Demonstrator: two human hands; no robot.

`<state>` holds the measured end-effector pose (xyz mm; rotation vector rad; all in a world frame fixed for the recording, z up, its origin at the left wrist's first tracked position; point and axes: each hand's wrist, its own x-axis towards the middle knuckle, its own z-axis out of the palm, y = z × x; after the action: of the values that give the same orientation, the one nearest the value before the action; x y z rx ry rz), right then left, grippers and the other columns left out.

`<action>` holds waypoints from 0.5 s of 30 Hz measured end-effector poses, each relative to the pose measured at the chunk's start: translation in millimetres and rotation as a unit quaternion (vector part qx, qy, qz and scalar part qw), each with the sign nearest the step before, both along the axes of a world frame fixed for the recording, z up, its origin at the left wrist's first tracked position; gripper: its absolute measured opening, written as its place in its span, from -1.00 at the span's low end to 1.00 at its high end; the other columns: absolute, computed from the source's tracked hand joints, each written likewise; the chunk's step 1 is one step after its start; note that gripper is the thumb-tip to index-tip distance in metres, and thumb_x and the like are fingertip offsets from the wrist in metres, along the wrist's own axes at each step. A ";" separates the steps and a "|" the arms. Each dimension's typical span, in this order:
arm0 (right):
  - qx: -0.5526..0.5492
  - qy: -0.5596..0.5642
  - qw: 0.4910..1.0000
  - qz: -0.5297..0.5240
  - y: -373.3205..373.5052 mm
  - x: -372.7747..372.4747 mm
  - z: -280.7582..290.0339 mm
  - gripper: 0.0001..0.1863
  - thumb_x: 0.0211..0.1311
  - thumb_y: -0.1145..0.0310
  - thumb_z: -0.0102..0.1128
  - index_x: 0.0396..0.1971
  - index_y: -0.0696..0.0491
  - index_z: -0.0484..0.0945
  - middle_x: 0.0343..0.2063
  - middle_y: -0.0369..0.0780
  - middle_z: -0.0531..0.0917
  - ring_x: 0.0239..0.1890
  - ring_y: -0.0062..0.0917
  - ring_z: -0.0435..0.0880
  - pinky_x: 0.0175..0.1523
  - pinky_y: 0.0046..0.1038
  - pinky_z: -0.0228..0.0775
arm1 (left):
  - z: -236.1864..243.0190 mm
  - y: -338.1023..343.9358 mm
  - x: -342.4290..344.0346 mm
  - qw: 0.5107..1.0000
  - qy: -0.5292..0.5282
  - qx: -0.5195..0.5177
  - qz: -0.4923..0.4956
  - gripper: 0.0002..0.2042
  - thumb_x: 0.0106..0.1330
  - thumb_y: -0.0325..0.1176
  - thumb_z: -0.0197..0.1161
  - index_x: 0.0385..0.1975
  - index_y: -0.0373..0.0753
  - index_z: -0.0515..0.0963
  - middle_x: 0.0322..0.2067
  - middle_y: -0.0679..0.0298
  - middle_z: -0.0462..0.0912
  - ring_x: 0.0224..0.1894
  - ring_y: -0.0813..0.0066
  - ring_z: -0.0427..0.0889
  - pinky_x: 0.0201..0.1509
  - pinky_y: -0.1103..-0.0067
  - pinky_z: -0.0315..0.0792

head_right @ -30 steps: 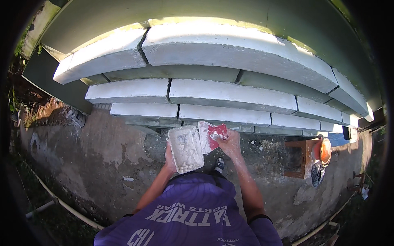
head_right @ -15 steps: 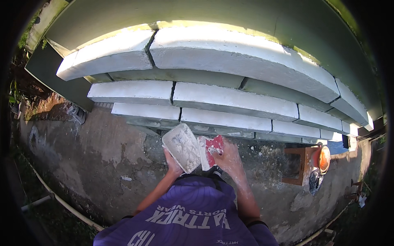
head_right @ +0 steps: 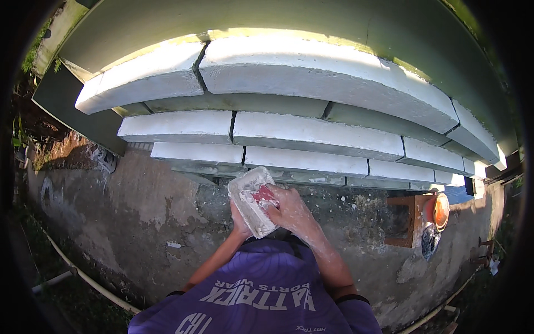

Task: Applying plaster or sealant to horizontal grooves in a wall structure using a scraper.

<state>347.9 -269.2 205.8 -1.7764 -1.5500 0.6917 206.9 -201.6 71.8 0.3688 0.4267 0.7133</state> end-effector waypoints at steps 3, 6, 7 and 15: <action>-0.008 -0.005 1.000 -0.022 1.0 -4.1 -0.8 -0.55 0.08 0.42 0.15 0.02 0.18 0.44 -0.26 0.00 0.63 -0.23 -0.04 0.57 0.01 -0.17 0.29 | 8.3 -2.3 4.8 1.000 0.006 -0.010 0.009 -0.25 0.33 0.31 -0.32 0.29 -0.20 0.18 0.17 0.09 0.38 0.18 0.16 0.42 0.29 0.27 0.31; -0.021 0.017 0.998 -0.059 3.0 -4.8 -6.9 -0.55 0.09 0.44 0.11 0.04 0.16 0.43 -0.25 -0.02 0.64 -0.21 -0.06 0.58 0.00 -0.17 0.30 | 12.8 -1.7 7.4 0.999 -0.022 -0.020 0.022 -0.26 0.34 0.30 -0.32 0.28 -0.21 0.19 0.16 0.08 0.39 0.17 0.17 0.43 0.28 0.26 0.30; -0.019 0.005 0.998 -0.063 1.8 -6.8 -11.8 -0.55 0.09 0.44 0.10 0.05 0.15 0.42 -0.24 -0.03 0.64 -0.20 -0.07 0.58 0.00 -0.16 0.30 | 12.4 -1.5 6.9 0.999 -0.021 -0.020 0.021 -0.26 0.34 0.30 -0.32 0.28 -0.21 0.19 0.16 0.08 0.39 0.17 0.17 0.43 0.28 0.26 0.30; 0.024 0.069 0.996 -0.059 7.4 -13.7 -23.6 -0.57 0.08 0.48 0.07 0.03 0.14 0.44 -0.21 -0.01 0.64 -0.16 -0.08 0.60 0.02 -0.23 0.35 | -0.9 4.9 6.5 0.999 0.004 0.013 -0.040 -0.22 0.35 0.33 -0.42 0.28 -0.24 0.20 0.15 0.08 0.41 0.17 0.16 0.43 0.28 0.27 0.31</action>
<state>334.2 -261.8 182.2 -1.7314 -1.3486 0.6992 213.4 -196.7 70.9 0.4113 0.4075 0.6403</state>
